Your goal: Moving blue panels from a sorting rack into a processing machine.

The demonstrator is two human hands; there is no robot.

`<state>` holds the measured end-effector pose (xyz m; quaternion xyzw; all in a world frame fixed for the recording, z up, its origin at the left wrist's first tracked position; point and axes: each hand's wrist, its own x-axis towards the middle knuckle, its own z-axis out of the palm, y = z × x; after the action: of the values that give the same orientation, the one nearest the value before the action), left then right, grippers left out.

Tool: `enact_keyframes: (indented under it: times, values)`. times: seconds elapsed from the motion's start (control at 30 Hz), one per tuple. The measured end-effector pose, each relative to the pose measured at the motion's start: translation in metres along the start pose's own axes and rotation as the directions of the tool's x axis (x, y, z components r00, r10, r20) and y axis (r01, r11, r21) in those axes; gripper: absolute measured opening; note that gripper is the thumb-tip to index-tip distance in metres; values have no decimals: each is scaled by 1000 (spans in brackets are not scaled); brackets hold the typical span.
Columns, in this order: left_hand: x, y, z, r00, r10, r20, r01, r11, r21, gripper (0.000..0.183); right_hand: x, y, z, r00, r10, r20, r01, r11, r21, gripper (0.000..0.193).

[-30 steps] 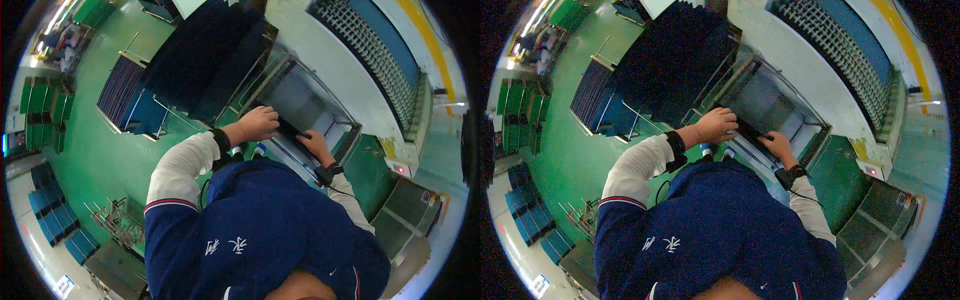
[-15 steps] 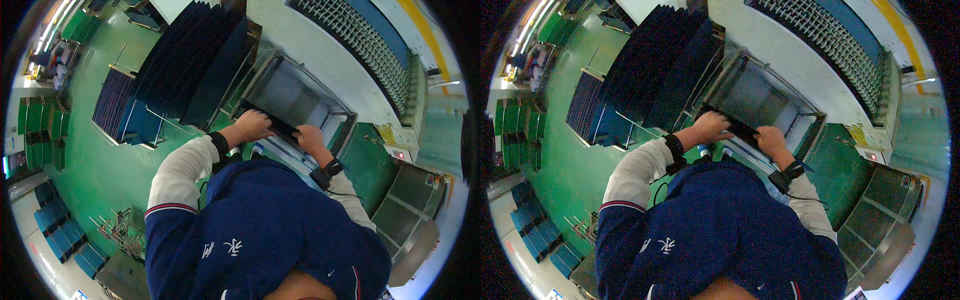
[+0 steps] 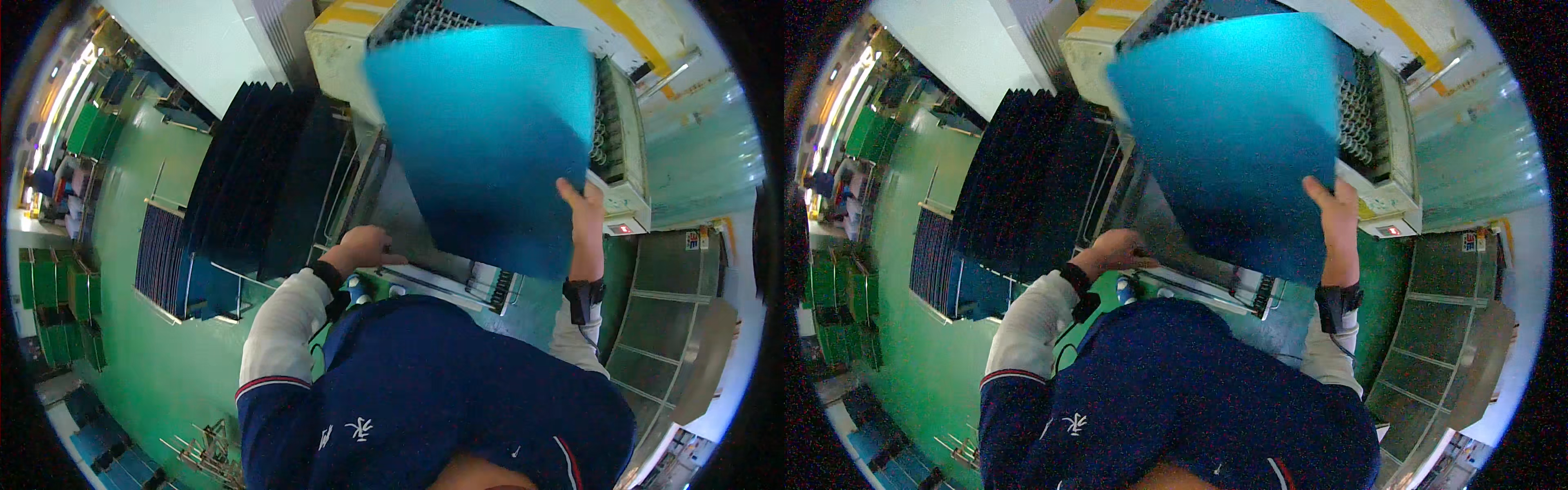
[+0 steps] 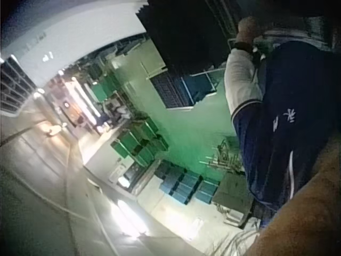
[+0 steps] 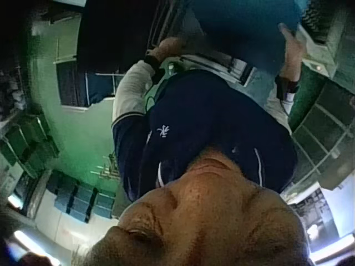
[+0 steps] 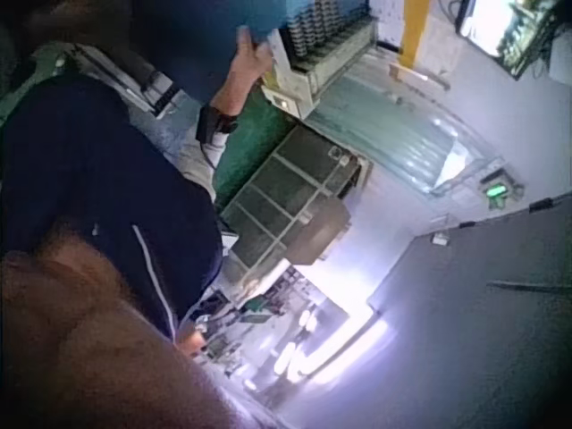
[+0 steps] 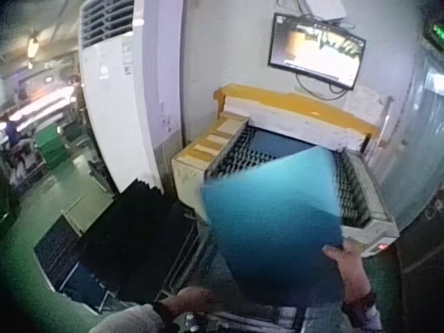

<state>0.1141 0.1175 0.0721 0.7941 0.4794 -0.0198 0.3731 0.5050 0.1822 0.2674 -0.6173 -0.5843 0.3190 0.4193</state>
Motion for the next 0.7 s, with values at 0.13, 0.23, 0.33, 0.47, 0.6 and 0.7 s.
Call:
enact_keyframes:
  times: [0.13,0.23,0.33,0.47,0.6,0.7]
  values:
    - [4,5,-3,998,-57,32,54,996,69,66,31,52,-14,974,152,-167,-23,801,599,26]
    - [2,10,-7,995,-90,30,89,995,33,70,57,60,-9,894,447,11,-272,525,806,20]
    - [1,13,-8,993,-117,24,116,993,35,73,69,81,16,865,481,146,-339,344,876,18]
    - [8,12,-9,980,-167,108,160,984,75,76,95,119,44,881,432,191,-302,204,931,18]
    - [9,12,-9,979,-185,90,180,982,63,78,100,117,72,822,473,318,-474,257,842,18]
    - [7,17,-13,979,-196,55,193,980,51,79,110,122,79,803,490,339,-497,237,835,22]
